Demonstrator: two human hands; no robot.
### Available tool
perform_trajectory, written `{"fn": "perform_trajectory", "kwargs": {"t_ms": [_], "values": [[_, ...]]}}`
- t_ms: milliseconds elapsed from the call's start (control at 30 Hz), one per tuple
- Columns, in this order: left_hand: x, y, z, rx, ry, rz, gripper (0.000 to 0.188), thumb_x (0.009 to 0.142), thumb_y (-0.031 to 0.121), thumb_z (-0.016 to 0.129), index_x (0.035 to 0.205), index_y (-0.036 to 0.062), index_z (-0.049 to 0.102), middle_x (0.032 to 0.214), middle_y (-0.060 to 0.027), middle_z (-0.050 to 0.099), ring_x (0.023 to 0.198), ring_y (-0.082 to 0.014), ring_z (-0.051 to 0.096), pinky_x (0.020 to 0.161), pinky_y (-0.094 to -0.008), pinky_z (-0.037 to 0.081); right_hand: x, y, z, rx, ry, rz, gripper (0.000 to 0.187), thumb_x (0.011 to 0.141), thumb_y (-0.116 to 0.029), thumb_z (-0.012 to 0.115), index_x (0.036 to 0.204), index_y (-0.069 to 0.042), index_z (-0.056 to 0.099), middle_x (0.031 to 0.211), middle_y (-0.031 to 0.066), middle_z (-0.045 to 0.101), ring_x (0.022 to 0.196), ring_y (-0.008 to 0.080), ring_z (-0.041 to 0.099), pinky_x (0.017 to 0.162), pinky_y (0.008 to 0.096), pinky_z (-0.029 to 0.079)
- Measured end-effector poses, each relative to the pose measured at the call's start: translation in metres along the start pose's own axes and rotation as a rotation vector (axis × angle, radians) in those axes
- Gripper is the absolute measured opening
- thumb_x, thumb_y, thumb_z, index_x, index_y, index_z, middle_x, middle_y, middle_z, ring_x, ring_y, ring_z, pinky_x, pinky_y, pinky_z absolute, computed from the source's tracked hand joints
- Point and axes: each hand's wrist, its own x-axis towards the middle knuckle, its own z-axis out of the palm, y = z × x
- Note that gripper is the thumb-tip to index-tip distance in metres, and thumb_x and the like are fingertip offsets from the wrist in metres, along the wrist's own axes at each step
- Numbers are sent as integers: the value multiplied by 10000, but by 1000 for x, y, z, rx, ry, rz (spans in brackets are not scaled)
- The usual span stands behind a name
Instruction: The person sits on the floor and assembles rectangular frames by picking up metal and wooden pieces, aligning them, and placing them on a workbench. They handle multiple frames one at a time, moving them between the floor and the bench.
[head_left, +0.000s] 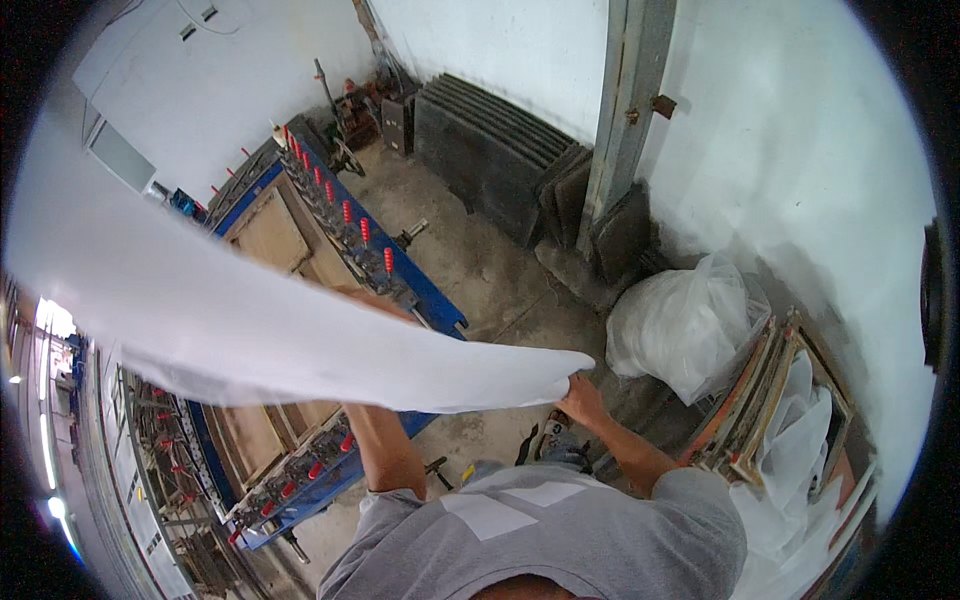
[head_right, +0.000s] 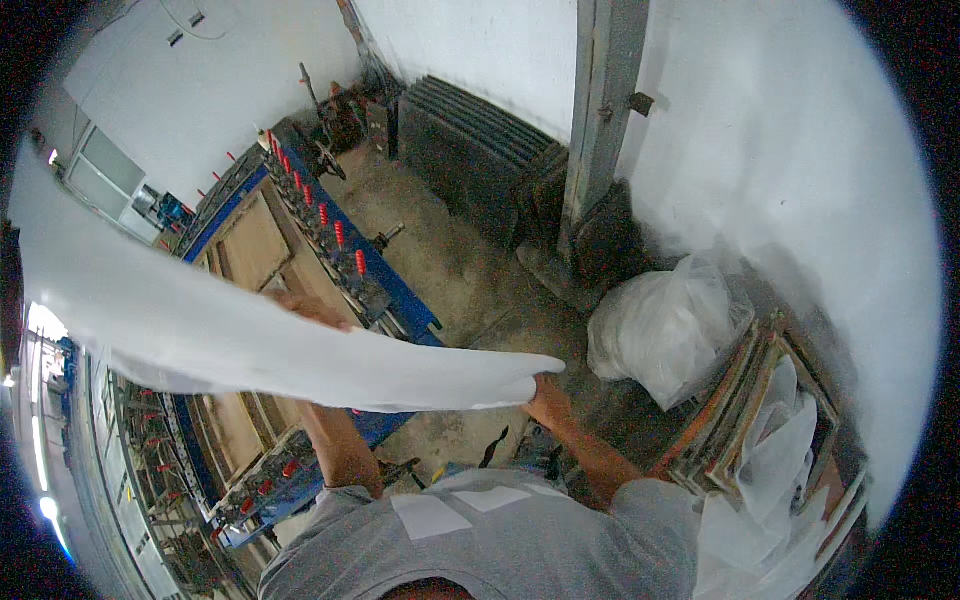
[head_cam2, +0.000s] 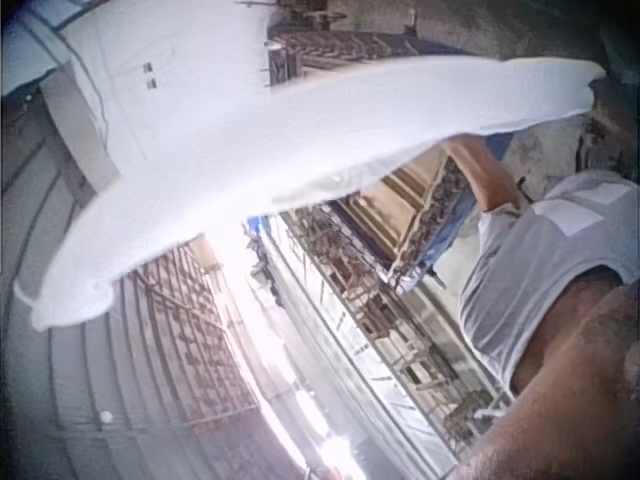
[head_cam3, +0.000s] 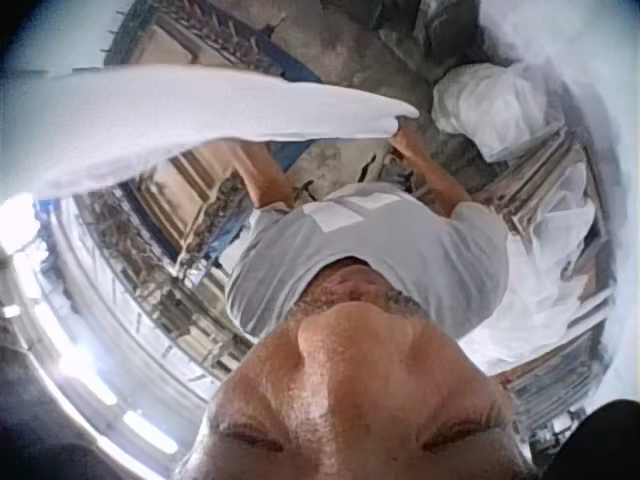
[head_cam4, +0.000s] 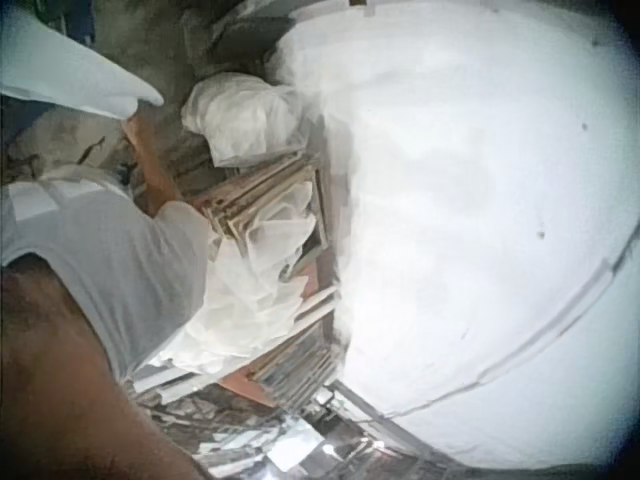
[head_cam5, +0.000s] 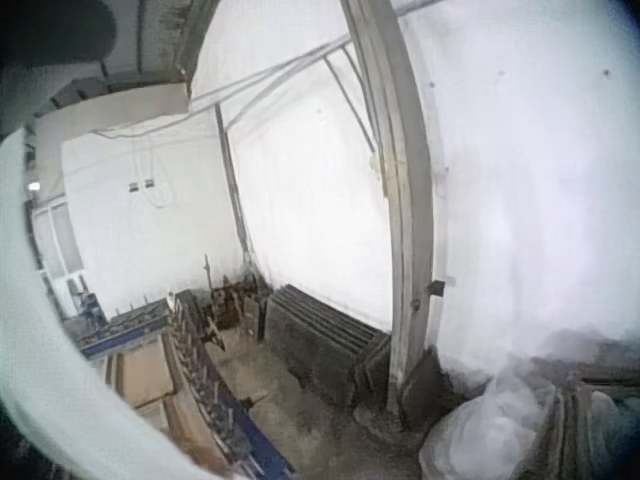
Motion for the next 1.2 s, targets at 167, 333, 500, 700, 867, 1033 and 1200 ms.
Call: {"fn": "perform_trajectory", "kwargs": {"t_ms": [167,333,500,700,867,1033,1200], "values": [[54,5,-13,33,-168,55,575,913,488,558,1210,0,491,1024,-205,630,826,-373,647,759,-518,484,109,9,-25,-20,20,-195,599,805,-329,727,1267,-16,509,1255,211,544,1140,395,552,911,484,499],[97,-5,-47,221,-29,100,490,944,467,521,1172,34,500,921,-174,614,790,-344,626,775,-535,467,243,9,-45,106,58,-444,490,812,-326,694,1169,-12,573,1185,202,584,1042,408,592,829,501,511],[155,-22,-127,254,49,195,506,947,481,482,1248,75,489,947,-166,605,858,-313,603,799,-526,456,376,-10,-103,152,11,-605,248,942,-225,586,1057,-16,652,969,205,666,867,397,641,753,462,514],[265,-95,-213,268,405,402,531,911,524,502,1237,106,532,1048,-156,589,910,-300,545,813,-462,442,527,4,-184,4,-274,-562,302,892,-296,650,932,-1,698,942,163,700,826,318,674,726,418,528],[348,-104,-294,592,566,509,553,907,449,541,1251,20,475,1034,-179,573,900,-301,584,793,-426,500,652,-129,-239,431,-231,-474,346,855,-246,713,1099,-8,663,1042,148,695,967,269,664,828,391,510],[377,-151,-366,707,1127,633,798,851,343,668,1403,-27,226,1289,-209,464,1095,-305,570,899,-430,505,693,-360,-314,658,-52,-1233,588,816,-240,759,1318,-24,541,1336,178,540,1240,351,515,1069,434,382],[456,-162,-418,815,1149,595,849,709,445,793,1280,-71,434,1142,-154,597,1057,-247,593,860,-397,512,798,-441,-284,587,-44,-1310,328,792,-100,719,1095,13,667,1073,203,672,1028,343,643,968,431,465]]}}
